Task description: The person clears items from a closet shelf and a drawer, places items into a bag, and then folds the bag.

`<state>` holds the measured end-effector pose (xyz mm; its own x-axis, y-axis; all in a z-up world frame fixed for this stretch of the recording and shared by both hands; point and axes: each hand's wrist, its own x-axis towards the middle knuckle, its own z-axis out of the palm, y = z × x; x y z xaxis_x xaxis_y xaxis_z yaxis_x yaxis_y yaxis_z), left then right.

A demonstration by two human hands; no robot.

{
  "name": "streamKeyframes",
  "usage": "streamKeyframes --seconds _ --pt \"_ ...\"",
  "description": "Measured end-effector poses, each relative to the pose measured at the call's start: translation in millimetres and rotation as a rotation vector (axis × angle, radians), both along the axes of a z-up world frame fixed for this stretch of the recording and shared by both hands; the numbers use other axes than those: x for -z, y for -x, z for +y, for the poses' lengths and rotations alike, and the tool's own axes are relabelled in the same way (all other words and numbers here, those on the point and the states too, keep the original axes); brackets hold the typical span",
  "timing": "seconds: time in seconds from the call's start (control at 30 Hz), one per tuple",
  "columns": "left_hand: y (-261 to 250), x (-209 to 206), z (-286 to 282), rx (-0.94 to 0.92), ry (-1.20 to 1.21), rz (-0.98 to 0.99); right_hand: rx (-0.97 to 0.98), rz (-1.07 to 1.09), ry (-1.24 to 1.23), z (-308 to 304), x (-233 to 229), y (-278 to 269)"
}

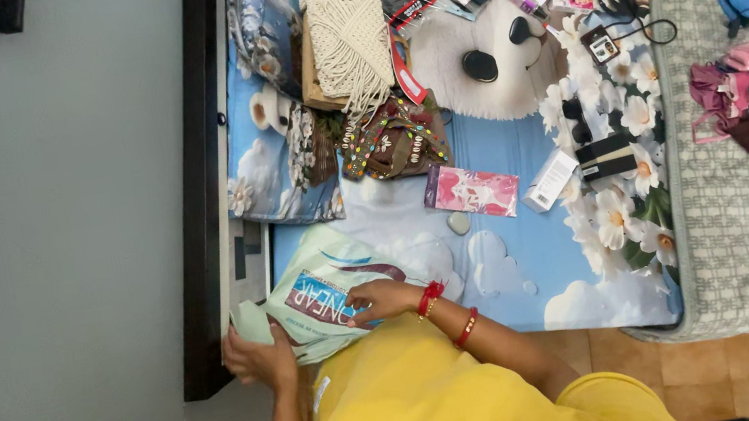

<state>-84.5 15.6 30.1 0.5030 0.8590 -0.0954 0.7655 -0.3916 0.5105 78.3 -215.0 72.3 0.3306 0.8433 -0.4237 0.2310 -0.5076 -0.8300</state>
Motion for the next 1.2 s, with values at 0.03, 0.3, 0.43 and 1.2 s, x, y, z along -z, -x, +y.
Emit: streamKeyframes --seconds 0.03,0.3,0.43,1.2 --pt "8.8 -0.5 -2.8 -0.071 0.027 0.018 -0.007 -0.003 0.0 4.4 -0.7 -0.7" --pt "10.1 37.1 -18.8 -0.763 0.788 -0.456 0.054 0.12 -0.041 23.5 1.7 1.9" --pt "-15.3 40.2 -20.5 -0.647 1.348 -0.719 0.113 0.17 -0.121 17.1 3.7 -4.6" --pt "-151.4 -107.7 -107.5 0.304 1.616 -0.48 0.737 0.025 -0.354 -42.0 -98.4 -35.8"
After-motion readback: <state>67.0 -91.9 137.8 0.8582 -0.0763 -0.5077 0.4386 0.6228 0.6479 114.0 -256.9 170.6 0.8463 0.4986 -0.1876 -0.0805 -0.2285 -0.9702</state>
